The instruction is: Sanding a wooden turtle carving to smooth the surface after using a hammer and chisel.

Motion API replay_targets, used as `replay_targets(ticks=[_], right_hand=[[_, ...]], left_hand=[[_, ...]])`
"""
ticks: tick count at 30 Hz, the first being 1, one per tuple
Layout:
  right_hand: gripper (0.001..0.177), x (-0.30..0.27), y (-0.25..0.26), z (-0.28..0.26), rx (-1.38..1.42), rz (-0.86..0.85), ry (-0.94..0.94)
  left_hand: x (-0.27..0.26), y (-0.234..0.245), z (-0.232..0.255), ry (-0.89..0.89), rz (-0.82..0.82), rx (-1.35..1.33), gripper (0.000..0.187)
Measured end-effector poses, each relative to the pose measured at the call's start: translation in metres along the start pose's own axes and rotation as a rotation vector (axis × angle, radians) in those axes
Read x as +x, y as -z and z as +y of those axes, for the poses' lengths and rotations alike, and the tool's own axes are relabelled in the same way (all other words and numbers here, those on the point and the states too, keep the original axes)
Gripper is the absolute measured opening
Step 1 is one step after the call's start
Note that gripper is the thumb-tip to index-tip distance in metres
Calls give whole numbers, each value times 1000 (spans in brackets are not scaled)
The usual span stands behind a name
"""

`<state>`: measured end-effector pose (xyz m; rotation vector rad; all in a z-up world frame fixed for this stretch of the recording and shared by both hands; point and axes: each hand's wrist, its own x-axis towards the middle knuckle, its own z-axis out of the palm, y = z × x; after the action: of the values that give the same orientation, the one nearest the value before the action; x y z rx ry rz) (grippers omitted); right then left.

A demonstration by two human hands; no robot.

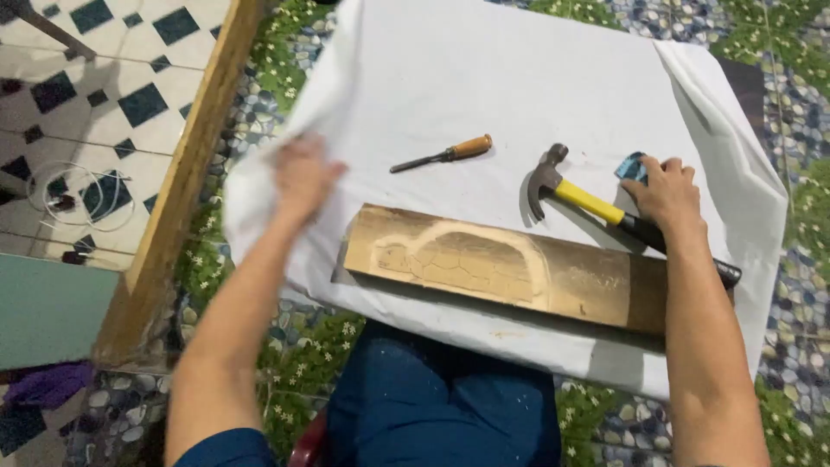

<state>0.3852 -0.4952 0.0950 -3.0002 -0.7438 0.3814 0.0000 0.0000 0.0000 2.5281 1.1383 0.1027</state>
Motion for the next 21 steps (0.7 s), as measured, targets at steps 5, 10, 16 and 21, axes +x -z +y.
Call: replay_targets(ticks=[5,10,16,21], right_hand=[[57,32,-34,26,-168,138,64],[45,44,-35,27,-290,160,23],[45,-104,20,-110,-49,1067,616],[23,-180,-31,-193,35,841,932]], left_hand=[[-52,87,-28,416,-115,9,69],[-63,58,-39,168,333,-73,53],[-114,33,67,-282,324,-630,30],[-129,11,80,-327,198,-909,31]])
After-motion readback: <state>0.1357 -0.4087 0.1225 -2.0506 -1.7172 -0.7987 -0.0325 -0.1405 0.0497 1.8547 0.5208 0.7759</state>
